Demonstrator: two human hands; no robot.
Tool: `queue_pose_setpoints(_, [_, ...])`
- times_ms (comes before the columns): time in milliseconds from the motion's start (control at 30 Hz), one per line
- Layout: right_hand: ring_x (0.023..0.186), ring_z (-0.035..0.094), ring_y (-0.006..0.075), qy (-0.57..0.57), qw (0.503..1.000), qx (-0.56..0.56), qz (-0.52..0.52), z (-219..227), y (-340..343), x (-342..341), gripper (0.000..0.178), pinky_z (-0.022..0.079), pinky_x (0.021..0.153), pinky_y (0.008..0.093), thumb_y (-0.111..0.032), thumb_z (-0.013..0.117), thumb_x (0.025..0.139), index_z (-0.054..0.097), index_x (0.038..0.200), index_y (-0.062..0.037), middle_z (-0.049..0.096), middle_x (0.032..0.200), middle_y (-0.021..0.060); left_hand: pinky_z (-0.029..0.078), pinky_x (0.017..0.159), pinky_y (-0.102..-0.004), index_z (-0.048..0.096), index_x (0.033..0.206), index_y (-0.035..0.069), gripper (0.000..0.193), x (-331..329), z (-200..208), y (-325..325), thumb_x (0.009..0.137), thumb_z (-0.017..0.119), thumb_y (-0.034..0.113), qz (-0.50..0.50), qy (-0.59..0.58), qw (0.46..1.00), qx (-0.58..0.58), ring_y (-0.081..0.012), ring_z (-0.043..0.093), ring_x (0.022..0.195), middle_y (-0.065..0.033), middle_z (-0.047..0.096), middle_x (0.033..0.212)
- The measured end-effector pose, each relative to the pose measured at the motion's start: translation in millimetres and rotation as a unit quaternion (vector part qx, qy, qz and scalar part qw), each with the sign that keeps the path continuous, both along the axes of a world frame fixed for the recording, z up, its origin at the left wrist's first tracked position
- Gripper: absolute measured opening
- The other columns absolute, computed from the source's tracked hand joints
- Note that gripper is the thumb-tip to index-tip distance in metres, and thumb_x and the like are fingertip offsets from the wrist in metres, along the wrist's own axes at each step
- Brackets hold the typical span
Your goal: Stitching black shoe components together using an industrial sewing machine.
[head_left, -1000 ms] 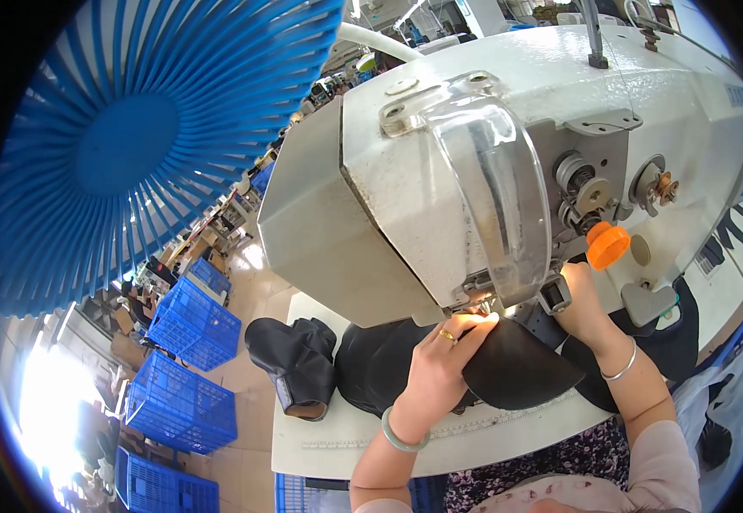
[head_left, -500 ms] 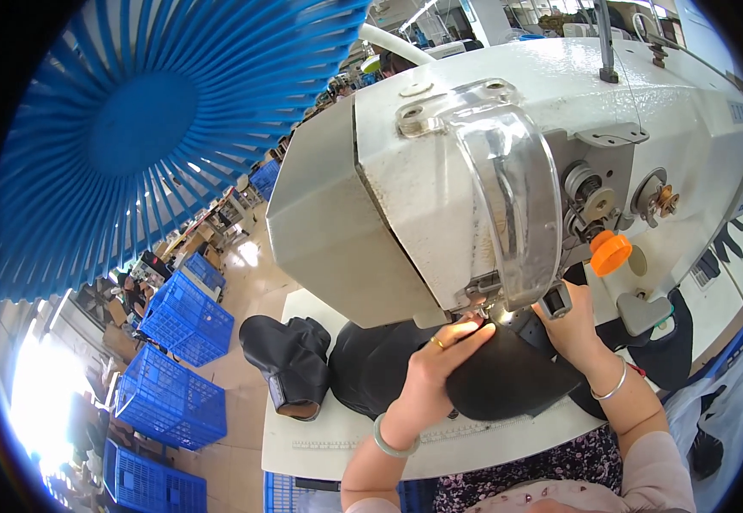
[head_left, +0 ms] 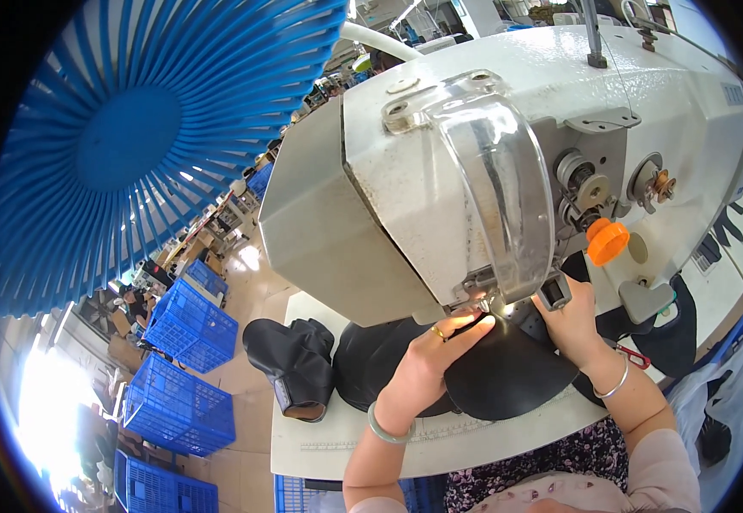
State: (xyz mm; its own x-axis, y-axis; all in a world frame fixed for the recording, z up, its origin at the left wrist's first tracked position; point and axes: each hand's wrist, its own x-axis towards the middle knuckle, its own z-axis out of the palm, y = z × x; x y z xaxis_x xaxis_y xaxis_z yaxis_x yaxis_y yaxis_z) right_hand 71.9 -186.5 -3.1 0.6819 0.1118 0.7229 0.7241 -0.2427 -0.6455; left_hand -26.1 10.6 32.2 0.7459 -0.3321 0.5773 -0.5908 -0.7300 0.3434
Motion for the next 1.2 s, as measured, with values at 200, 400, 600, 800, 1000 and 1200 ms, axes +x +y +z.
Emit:
queue_pose_setpoints(200, [0.041,0.034,0.0253,0.020,0.999,0.038,-0.022,-6.8,5.7,-6.9,0.030,0.030,0.043,0.0338,-0.015,0.061,0.088,0.047,0.067,0.0014,0.040,0.050,0.0138,0.048,0.091,-0.0343,0.064,0.117,0.006,0.048,7.8,8.2,11.7,0.069,0.065,-0.002,-0.033,0.026,0.999,0.006,-0.0321,0.061,0.106,-0.0149,0.063,0.113])
queue_pose_setpoints(400, [0.040,0.041,0.0276,0.034,0.998,0.048,-0.025,-12.3,7.9,-8.6,0.024,0.033,0.043,0.0342,-0.015,0.060,0.090,0.051,0.075,0.0013,0.045,0.051,0.0138,0.039,0.101,-0.0394,0.048,0.132,-0.003,0.079,-30.9,32.4,-7.4,0.062,0.079,0.016,-0.030,0.119,0.987,0.108,-0.0370,0.046,0.124,-0.0225,0.044,0.134])
queue_pose_setpoints(600, [0.043,0.047,0.0282,0.022,0.999,0.022,0.012,-10.3,0.4,-6.2,0.019,0.037,0.044,0.0336,-0.016,0.059,0.090,0.057,0.088,0.0024,0.049,0.054,0.0146,0.039,0.101,-0.0416,0.049,0.126,-0.007,0.073,-20.1,-2.9,-66.5,0.061,0.075,0.011,0.156,-0.085,0.974,0.138,-0.0395,0.048,0.115,-0.0201,0.046,0.125])
queue_pose_setpoints(800, [0.050,0.041,0.0142,0.096,0.990,0.016,0.106,-5.8,-3.7,2.7,0.023,0.039,0.048,0.0296,-0.018,0.059,0.091,0.056,0.094,0.0042,0.049,0.056,0.0115,0.047,0.089,-0.0299,0.066,0.109,-0.003,0.045,-12.1,-9.5,-28.5,0.068,0.051,-0.014,0.038,0.115,0.930,-0.347,-0.0197,0.064,0.098,-0.0136,0.068,0.107])
queue_pose_setpoints(1000, [0.055,0.042,0.0089,0.128,0.985,0.062,0.101,-10.7,1.8,-2.2,0.024,0.039,0.050,0.0262,-0.020,0.060,0.091,0.056,0.091,0.0034,0.052,0.059,0.0051,0.049,0.085,-0.0305,0.066,0.107,-0.003,0.041,-13.4,-9.6,-40.3,0.067,0.058,-0.008,0.067,-0.043,0.988,-0.131,-0.0253,0.065,0.095,-0.0130,0.065,0.106])
queue_pose_setpoints(1200, [0.054,0.044,0.0050,0.121,0.983,0.091,0.099,-11.5,4.7,-3.9,0.023,0.039,0.049,0.0245,-0.021,0.060,0.090,0.057,0.087,0.0018,0.055,0.059,0.0029,0.050,0.090,-0.0349,0.065,0.110,-0.002,0.048,-14.5,-7.0,-40.4,0.062,0.067,-0.003,0.046,-0.092,0.994,-0.044,-0.0310,0.063,0.101,-0.0152,0.062,0.111])
